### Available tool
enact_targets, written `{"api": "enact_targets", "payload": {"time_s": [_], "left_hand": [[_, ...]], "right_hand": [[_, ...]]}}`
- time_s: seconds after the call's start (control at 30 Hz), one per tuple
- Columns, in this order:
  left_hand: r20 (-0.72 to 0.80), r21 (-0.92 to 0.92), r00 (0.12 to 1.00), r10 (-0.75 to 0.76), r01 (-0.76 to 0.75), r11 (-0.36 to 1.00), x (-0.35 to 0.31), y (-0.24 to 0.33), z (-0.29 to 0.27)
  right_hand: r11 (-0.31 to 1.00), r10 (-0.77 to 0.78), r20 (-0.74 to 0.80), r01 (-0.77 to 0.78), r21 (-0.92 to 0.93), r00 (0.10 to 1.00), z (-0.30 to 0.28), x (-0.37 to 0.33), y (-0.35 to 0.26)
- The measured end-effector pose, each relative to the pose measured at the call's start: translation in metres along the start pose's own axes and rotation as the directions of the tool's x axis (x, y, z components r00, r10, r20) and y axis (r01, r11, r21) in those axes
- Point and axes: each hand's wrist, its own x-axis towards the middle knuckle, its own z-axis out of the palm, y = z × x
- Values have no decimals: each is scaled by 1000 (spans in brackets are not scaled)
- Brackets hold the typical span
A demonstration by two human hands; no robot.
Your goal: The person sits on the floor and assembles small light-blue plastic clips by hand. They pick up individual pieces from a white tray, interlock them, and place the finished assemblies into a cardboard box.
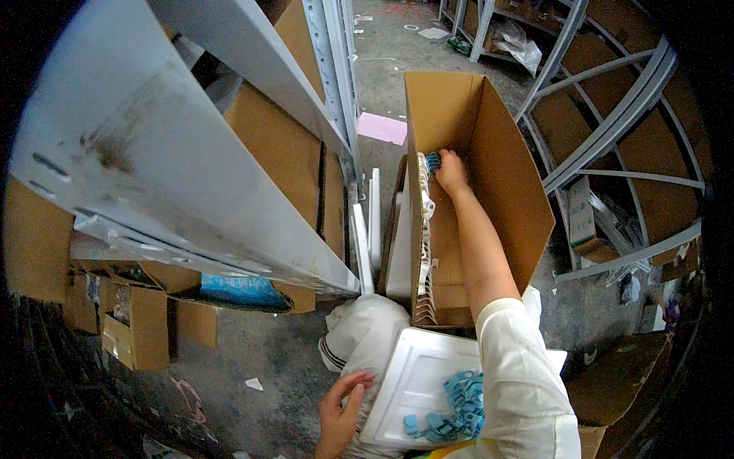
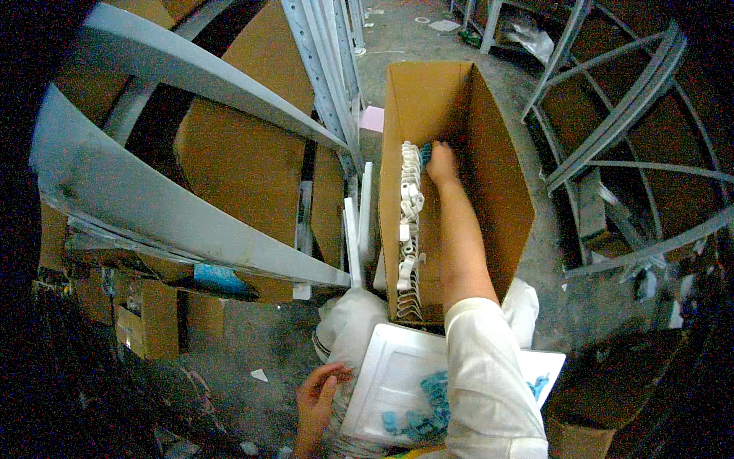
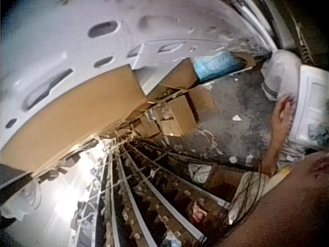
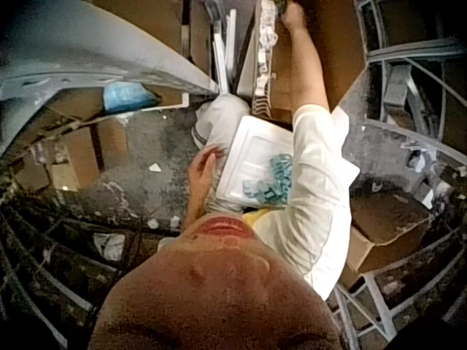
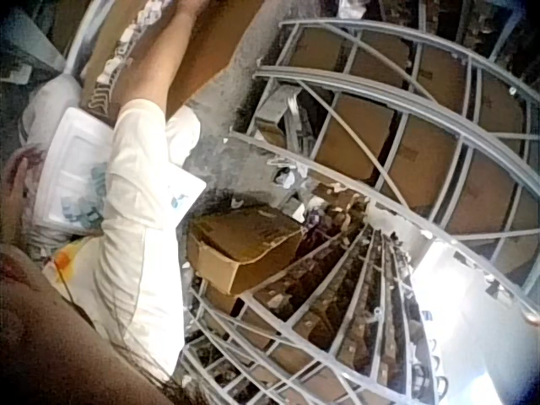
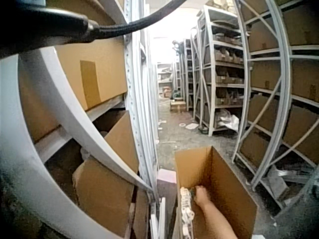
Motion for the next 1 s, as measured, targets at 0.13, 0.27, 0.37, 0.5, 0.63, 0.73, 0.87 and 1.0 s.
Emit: {"api": "enact_targets", "payload": {"time_s": [0.13,0.27,0.37,0.5,0.63,0.73,0.87,1.0], "left_hand": [[-4,19,1000,-28,28,999,0,7,1],[-5,13,1000,-25,25,1000,0,5,1],[-4,28,1000,-25,25,999,-1,6,0],[5,36,1000,-6,6,999,-1,9,0],[10,37,1000,14,-14,999,-2,8,0],[9,34,1000,-1,1,999,-3,9,-1],[12,40,1000,-4,3,999,-4,7,-2],[15,21,1000,-1,1,1000,-3,7,-1]], "right_hand": [[997,-71,-87,74,38,994,6,-1,7],[977,-213,-115,215,4,970,4,-8,7],[984,-174,-48,176,33,984,-2,-9,2],[983,-155,-55,160,93,986,-1,-9,5],[982,-148,-50,153,110,988,-2,-9,4],[989,-105,-50,110,101,993,-5,-13,-2],[994,-65,0,64,89,998,-14,-17,-12],[994,-68,-60,73,86,996,-4,-11,-3]]}}
